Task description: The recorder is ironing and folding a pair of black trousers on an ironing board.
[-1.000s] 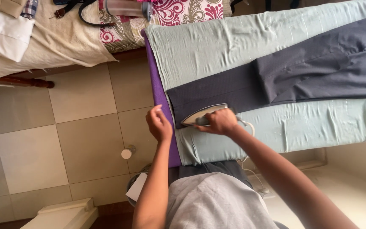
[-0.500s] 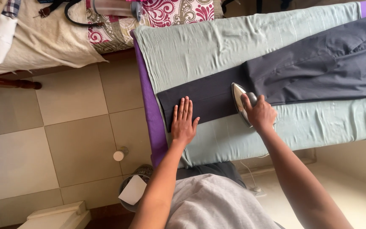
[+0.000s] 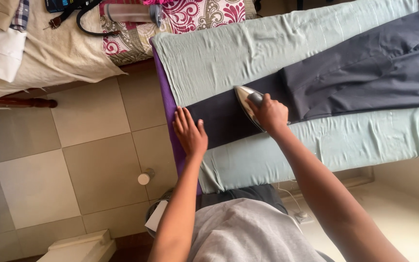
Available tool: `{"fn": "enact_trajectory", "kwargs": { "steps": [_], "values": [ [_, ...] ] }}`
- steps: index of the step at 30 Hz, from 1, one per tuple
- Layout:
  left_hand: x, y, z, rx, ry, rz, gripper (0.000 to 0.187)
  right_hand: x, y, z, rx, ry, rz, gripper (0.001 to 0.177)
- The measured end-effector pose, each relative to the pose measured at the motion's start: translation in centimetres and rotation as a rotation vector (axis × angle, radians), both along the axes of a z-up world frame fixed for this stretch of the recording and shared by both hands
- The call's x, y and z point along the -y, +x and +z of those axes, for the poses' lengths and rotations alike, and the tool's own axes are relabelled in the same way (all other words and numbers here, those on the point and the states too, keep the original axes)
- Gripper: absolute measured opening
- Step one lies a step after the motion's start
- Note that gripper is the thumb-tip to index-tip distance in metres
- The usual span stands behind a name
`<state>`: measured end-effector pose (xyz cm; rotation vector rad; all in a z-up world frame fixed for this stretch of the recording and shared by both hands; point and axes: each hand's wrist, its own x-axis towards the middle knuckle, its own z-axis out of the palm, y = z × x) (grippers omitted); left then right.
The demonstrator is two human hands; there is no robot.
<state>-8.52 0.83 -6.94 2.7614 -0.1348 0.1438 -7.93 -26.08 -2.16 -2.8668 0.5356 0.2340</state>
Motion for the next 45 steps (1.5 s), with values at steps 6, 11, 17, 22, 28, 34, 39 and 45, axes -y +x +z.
{"fn": "enact_trajectory", "kwargs": {
  "steps": [6,11,17,22,28,34,39,45],
  "values": [
    [-3.5,5.1,-0.6,0.069,-0.220,0.041,0.041,-1.6,-0.1,0.2,0.105,0.061,0.228,0.067],
    [-5.4,8.0,-3.5,-0.085,-0.438,0.084,0.019,1.8,0.4,-1.1,0.092,0.000,-0.011,0.070],
    [-6.3,8.9,-2.2,-0.251,-0.589,0.089,0.014,3.5,0.8,-0.3,0.075,-0.055,-0.265,0.078],
    [-6.7,9.3,-3.3,-0.230,-0.565,0.008,0.013,-0.9,1.5,0.6,-0.028,-0.041,0.003,0.076],
    [-6.8,9.6,-3.6,-0.303,-0.595,0.066,0.006,-6.2,1.7,0.6,-0.032,0.054,0.288,0.072],
    [-6.8,9.9,-3.6,-0.404,-0.570,0.123,0.008,-1.0,0.9,-1.5,0.021,-0.054,0.123,0.070],
    [-6.9,9.9,-4.0,-0.390,-0.585,0.095,0.010,4.8,-0.5,-0.2,0.090,-0.095,-0.357,0.078],
    [-7.1,10.3,-4.5,-0.375,-0.572,0.046,0.010,2.8,-1.0,-1.7,-0.040,-0.084,0.010,0.068]
  ]
}}
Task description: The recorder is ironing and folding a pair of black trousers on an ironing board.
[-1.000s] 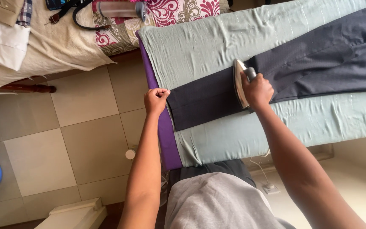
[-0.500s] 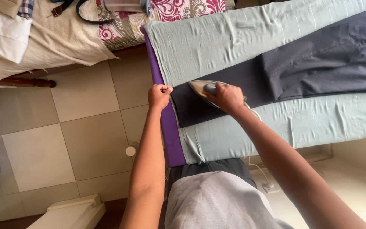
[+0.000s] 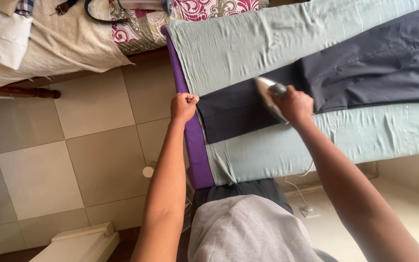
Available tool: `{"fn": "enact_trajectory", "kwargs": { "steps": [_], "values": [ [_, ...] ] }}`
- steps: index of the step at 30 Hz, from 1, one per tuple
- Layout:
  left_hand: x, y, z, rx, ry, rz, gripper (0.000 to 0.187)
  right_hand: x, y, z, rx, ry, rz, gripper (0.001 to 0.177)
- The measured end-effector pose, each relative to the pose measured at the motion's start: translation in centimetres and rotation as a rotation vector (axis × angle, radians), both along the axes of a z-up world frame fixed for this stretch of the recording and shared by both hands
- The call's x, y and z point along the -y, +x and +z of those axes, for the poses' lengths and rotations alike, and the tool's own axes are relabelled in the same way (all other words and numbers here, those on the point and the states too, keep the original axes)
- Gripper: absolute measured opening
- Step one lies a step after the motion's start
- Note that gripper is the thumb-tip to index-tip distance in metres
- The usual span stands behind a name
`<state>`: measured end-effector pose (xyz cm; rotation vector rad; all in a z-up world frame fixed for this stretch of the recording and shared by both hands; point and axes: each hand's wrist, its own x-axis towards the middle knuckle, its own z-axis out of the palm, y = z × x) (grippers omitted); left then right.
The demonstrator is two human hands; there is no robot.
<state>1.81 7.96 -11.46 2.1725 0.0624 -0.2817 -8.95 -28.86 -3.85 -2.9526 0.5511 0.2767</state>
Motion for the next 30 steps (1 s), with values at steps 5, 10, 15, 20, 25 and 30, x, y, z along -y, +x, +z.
{"fn": "enact_trajectory", "kwargs": {
  "steps": [5,10,15,20,25,30],
  "values": [
    [-0.4,0.6,0.6,-0.129,0.007,-0.040,0.012,-8.6,0.6,1.2,-0.013,0.065,0.317,0.071],
    [-0.9,0.8,-0.2,-0.127,0.020,-0.049,0.015,-13.5,-0.5,0.8,0.054,0.113,0.611,0.069],
    [-1.2,0.8,0.5,-0.135,-0.041,-0.056,0.015,-14.1,0.0,0.1,0.038,0.194,0.615,0.069],
    [-1.8,-0.5,0.6,-0.193,-0.157,0.151,0.020,-16.6,2.2,1.1,0.095,0.209,0.277,0.065],
    [-1.4,-4.4,-0.5,-0.025,-0.334,0.357,0.022,-17.7,1.7,0.1,0.140,0.230,0.165,0.065],
    [2.9,-8.4,4.5,0.366,-0.182,0.493,0.024,-15.1,-1.6,2.9,-0.061,0.238,0.378,0.065]
  ]
}}
